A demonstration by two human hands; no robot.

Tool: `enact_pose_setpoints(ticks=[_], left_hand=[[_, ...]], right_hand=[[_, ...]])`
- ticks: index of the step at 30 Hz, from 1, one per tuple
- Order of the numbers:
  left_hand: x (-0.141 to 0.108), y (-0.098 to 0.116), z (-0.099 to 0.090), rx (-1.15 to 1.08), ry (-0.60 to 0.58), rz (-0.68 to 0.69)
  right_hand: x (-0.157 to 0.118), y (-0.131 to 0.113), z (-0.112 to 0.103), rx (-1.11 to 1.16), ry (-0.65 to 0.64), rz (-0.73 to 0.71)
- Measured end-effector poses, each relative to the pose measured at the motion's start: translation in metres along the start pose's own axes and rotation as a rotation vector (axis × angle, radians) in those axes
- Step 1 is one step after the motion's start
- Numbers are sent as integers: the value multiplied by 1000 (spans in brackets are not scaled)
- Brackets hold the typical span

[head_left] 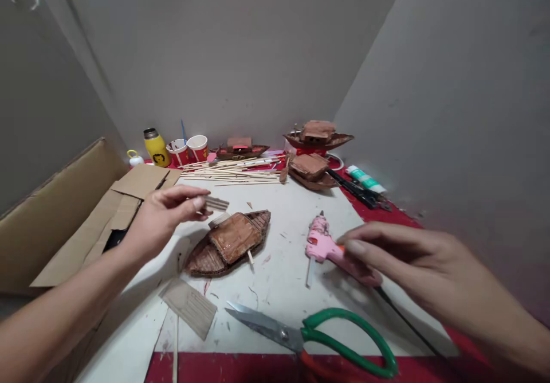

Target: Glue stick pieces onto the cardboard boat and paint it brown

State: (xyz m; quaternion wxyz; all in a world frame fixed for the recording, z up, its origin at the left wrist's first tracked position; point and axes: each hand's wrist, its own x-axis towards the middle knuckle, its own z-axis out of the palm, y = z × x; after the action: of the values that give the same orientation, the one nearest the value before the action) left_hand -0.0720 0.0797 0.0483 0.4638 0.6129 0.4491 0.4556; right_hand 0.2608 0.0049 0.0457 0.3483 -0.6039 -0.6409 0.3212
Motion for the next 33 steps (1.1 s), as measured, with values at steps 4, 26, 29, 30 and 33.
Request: enact_pose_setpoints(ticks=[4, 26, 29, 30, 33], left_hand=[[-43, 19, 31, 425, -60, 631], [-76, -13, 74, -345, -173, -395], [-79, -12, 74, -293, -121, -386], [-80, -12, 74, -260, -101, -377], [-82, -8, 78, -177, -69, -352]], right_hand=[[1, -21, 34, 538, -419, 175], [1, -15, 71, 696, -640, 365], [-1, -14, 72, 715, -647, 400], [-1, -14, 72, 717, -644, 401], [-3, -16, 74, 721, -622, 399]])
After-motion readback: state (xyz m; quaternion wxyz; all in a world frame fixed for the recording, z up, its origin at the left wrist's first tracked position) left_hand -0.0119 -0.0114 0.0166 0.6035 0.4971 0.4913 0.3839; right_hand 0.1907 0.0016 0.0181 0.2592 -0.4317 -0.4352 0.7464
